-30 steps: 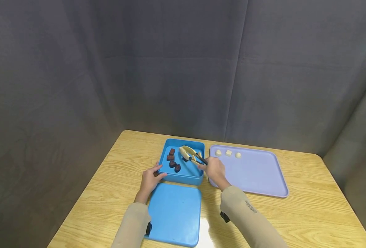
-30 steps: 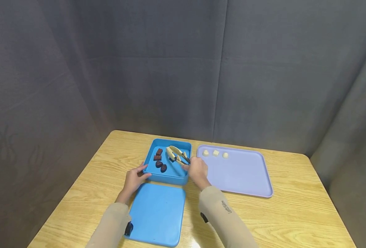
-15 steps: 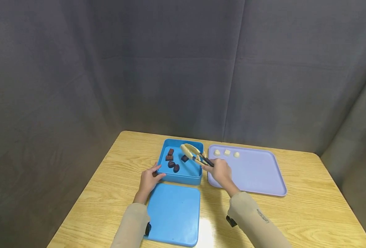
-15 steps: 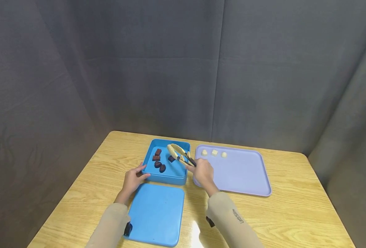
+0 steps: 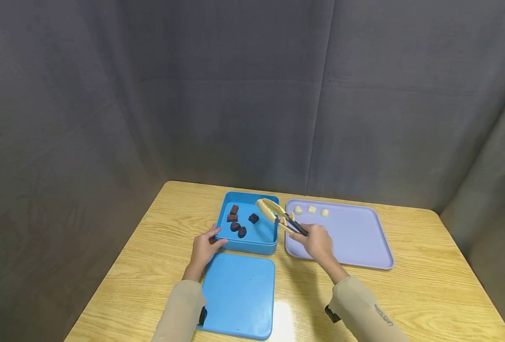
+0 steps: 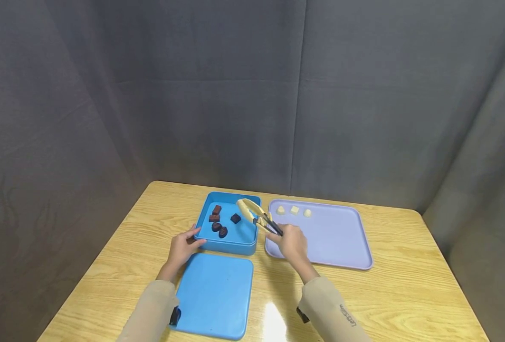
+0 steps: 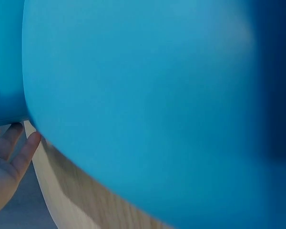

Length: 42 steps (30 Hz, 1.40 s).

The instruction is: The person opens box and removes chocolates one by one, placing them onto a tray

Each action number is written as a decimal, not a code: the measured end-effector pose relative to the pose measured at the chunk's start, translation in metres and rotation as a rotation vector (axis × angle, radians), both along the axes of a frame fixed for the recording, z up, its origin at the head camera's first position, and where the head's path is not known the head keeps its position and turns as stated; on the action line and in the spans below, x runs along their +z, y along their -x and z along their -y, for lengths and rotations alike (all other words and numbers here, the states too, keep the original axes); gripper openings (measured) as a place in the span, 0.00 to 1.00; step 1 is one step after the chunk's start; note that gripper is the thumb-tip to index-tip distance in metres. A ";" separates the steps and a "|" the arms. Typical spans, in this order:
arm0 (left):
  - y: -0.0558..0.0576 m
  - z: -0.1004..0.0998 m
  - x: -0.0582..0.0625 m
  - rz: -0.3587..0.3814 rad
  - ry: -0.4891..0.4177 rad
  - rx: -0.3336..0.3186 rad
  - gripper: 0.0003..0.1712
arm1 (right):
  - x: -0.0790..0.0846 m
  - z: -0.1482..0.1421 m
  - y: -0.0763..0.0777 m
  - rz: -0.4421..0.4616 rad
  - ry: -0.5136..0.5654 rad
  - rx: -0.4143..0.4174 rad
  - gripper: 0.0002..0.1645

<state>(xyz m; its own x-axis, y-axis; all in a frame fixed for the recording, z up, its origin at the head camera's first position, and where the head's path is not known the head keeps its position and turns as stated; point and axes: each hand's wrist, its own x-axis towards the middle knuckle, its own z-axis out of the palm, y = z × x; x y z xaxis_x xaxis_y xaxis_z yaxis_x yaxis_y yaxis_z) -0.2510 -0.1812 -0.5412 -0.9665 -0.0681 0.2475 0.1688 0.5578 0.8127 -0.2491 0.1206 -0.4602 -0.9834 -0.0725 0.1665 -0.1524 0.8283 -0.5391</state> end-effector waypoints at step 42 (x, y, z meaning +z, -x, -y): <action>0.002 0.000 -0.004 0.003 -0.004 -0.003 0.28 | -0.023 -0.078 -0.031 0.075 0.024 -0.147 0.28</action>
